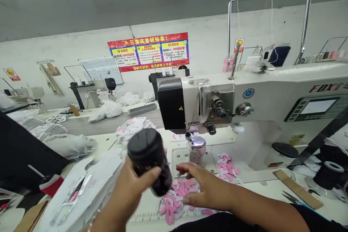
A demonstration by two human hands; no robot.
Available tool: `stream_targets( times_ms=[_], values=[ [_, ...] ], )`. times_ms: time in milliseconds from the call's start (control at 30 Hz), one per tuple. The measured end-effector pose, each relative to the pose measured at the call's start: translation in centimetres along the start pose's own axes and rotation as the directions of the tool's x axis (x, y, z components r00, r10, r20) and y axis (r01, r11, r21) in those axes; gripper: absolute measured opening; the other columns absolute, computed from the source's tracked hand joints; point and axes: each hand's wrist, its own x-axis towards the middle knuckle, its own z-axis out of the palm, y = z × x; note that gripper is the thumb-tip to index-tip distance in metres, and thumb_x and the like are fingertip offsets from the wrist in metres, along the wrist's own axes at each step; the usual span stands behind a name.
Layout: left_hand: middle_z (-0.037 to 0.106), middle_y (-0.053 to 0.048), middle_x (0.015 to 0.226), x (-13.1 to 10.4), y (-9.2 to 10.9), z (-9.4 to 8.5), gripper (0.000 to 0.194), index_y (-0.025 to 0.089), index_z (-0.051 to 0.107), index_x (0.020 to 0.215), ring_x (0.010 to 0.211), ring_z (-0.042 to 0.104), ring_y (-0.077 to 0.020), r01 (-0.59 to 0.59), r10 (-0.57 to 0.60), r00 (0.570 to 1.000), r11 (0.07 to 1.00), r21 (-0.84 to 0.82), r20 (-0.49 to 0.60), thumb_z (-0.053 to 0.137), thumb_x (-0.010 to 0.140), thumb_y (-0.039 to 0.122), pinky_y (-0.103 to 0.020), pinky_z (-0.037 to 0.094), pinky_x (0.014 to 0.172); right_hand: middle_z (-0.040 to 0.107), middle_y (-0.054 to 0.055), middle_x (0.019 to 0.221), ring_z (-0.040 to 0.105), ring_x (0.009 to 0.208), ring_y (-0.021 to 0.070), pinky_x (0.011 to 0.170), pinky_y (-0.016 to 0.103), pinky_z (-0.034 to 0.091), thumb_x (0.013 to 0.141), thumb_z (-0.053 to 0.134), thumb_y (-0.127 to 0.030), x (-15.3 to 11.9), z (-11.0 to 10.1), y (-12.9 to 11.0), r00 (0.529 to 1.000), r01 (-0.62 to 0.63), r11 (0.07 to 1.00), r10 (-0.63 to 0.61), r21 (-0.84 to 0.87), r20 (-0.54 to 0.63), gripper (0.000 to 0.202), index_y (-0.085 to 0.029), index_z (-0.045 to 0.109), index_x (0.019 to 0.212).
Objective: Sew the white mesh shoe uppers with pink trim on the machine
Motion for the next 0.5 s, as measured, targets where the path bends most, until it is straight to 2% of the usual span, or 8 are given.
stream_targets(
  times_ms=[33, 100, 167, 233, 333, 433, 467, 500],
  values=[
    [0.071, -0.008, 0.114, -1.7, -0.1, 1.4, 0.072, 0.024, 0.056, 0.125, 0.103, 0.067, -0.0326, 0.013, -0.003, 0.994, 0.996, -0.084, 0.111, 0.078, 0.064, 0.055, -0.045, 0.057, 0.09, 0.048, 0.014, 0.144, 0.052, 0.125, 0.0328, 0.106, 0.049, 0.042, 0.071, 0.082, -0.046, 0.0, 0.4, -0.3, 0.999, 0.051, 0.998, -0.05, 0.031, -0.007, 0.089, -0.024, 0.041, 0.147],
    [0.069, -0.008, 0.12, -4.2, -0.3, 3.6, 0.085, 0.03, 0.048, 0.137, 0.109, 0.065, -0.0341, 0.053, -0.015, 0.972, 0.986, -0.159, 0.236, 0.079, 0.062, 0.056, -0.046, 0.056, 0.094, 0.056, 0.011, 0.134, 0.054, 0.122, 0.0312, 0.105, 0.047, 0.042, 0.067, 0.086, -0.038, -0.1, 1.2, -0.6, 0.989, 0.146, 0.977, -0.142, 0.156, -0.038, 0.087, -0.024, 0.044, 0.142],
    [0.065, -0.01, 0.127, -5.5, -0.2, 5.1, 0.097, 0.032, 0.04, 0.144, 0.11, 0.065, -0.0363, 0.069, -0.025, 0.957, 0.988, -0.141, 0.29, 0.078, 0.06, 0.06, -0.049, 0.056, 0.093, 0.062, 0.008, 0.125, 0.057, 0.117, 0.0296, 0.102, 0.044, 0.045, 0.063, 0.087, -0.03, -0.4, 2.0, -0.7, 0.978, 0.209, 0.932, -0.193, 0.297, -0.081, 0.084, -0.022, 0.046, 0.137],
    [0.061, -0.012, 0.134, -6.0, -0.1, 5.7, 0.099, 0.032, 0.038, 0.146, 0.111, 0.064, -0.0377, 0.048, -0.01, 0.934, 0.994, -0.098, 0.356, 0.078, 0.06, 0.064, -0.05, 0.056, 0.092, 0.064, 0.008, 0.122, 0.06, 0.112, 0.0288, 0.098, 0.042, 0.048, 0.061, 0.086, -0.026, -0.9, 2.6, -0.5, 0.97, 0.244, 0.891, -0.219, 0.384, -0.109, 0.083, -0.021, 0.047, 0.134],
    [0.056, -0.011, 0.14, -6.1, 0.5, 5.1, 0.1, 0.034, 0.036, 0.147, 0.121, 0.059, -0.0384, -0.049, 0.078, 0.91, 0.995, -0.083, 0.406, 0.079, 0.062, 0.065, -0.052, 0.052, 0.1, 0.064, 0.009, 0.123, 0.062, 0.108, 0.0293, 0.095, 0.042, 0.049, 0.061, 0.084, -0.027, -1.9, 2.9, -0.2, 0.967, 0.255, 0.861, -0.232, 0.441, -0.106, 0.08, -0.021, 0.047, 0.132],
    [0.044, -0.009, 0.152, -5.9, 2.0, 3.3, 0.125, 0.041, 0.017, 0.155, 0.137, 0.045, -0.0396, -0.226, 0.218, 0.929, 0.974, -0.006, 0.299, 0.086, 0.053, 0.064, -0.054, 0.042, 0.112, 0.06, 0.013, 0.13, 0.059, 0.114, 0.032, 0.101, 0.046, 0.045, 0.059, 0.086, -0.03, -2.8, 2.8, 0.1, 0.971, 0.241, 0.871, -0.217, 0.428, -0.105, 0.086, -0.02, 0.047, 0.134],
    [0.04, -0.009, 0.155, -5.7, 2.8, 2.7, 0.131, 0.043, 0.013, 0.156, 0.14, 0.041, -0.0398, -0.291, 0.263, 0.914, 0.956, 0.045, 0.309, 0.088, 0.05, 0.062, -0.055, 0.04, 0.114, 0.058, 0.014, 0.133, 0.058, 0.117, 0.033, 0.104, 0.047, 0.043, 0.056, 0.089, -0.031, -3.1, 2.8, 0.1, 0.971, 0.24, 0.879, -0.214, 0.412, -0.109, 0.09, -0.02, 0.047, 0.135],
    [0.037, -0.007, 0.157, -5.6, 3.8, 2.1, 0.127, 0.044, 0.016, 0.156, 0.141, 0.039, -0.0391, -0.339, 0.268, 0.869, 0.935, 0.106, 0.417, 0.089, 0.053, 0.057, -0.054, 0.04, 0.115, 0.057, 0.014, 0.134, 0.056, 0.12, 0.0338, 0.106, 0.047, 0.041, 0.054, 0.091, -0.032, -3.3, 2.8, 0.0, 0.969, 0.245, 0.883, -0.218, 0.4, -0.113, 0.094, -0.02, 0.047, 0.136]
  ],
)
